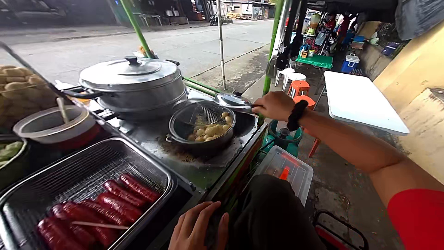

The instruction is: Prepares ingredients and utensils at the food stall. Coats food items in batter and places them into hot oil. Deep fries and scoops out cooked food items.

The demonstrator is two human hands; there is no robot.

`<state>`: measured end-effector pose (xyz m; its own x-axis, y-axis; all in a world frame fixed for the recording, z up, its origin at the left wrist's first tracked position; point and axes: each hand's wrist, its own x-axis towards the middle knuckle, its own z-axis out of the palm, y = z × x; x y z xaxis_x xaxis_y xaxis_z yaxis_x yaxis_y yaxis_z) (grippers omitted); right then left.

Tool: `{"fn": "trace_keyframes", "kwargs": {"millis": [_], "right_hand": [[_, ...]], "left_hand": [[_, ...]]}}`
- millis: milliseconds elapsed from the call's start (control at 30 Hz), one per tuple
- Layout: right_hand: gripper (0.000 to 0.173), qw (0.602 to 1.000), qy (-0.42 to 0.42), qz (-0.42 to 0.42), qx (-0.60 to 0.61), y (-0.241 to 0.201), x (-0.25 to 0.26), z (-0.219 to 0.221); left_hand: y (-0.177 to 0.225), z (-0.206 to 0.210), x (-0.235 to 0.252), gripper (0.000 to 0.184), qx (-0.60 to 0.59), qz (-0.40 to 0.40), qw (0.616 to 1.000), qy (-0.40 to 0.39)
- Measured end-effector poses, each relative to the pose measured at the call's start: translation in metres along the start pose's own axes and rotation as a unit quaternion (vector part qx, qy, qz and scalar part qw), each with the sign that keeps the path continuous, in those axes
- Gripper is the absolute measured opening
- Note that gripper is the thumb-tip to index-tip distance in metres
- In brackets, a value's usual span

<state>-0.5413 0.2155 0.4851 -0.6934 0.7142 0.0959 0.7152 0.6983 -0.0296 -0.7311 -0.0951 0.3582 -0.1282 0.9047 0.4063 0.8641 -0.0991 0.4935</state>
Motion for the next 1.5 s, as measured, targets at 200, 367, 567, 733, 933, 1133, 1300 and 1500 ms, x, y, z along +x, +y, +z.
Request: {"fn": "trace_keyframes", "kwargs": {"millis": [200,367,567,733,933,1133,1300,1500], "right_hand": [[0.043,0.987,-0.120,0.000,0.110,0.019,0.029,0.017],[0.044,0.987,-0.129,0.037,0.090,0.020,0.050,0.054],[0.042,0.997,-0.005,0.073,0.009,0.005,0.038,0.054],[0.041,0.995,0.076,0.058,-0.042,0.002,0.017,0.062],[0.043,0.992,0.102,0.067,-0.032,0.002,0.003,0.069],[0.037,0.986,0.159,0.051,0.011,-0.007,-0.009,0.091],[0.045,0.987,0.071,0.127,0.074,-0.018,-0.015,0.073],[0.041,0.977,0.101,0.145,0.121,-0.024,-0.029,0.086]], "left_hand": [[-0.002,0.011,0.000,0.036,0.021,0.005,0.998,0.067],[-0.006,0.014,0.000,0.033,0.015,0.006,0.996,0.083],[-0.008,0.014,0.000,0.033,0.014,0.003,0.997,0.079],[-0.007,0.015,0.000,0.033,0.016,0.007,0.997,0.080],[-0.008,0.016,0.004,0.034,0.018,0.001,0.996,0.082],[-0.008,0.011,0.000,0.036,0.024,-0.018,0.997,0.071],[-0.008,0.007,0.001,0.037,0.029,-0.012,0.998,0.058],[-0.006,0.010,0.001,0.038,0.034,-0.002,0.998,0.052]]}}
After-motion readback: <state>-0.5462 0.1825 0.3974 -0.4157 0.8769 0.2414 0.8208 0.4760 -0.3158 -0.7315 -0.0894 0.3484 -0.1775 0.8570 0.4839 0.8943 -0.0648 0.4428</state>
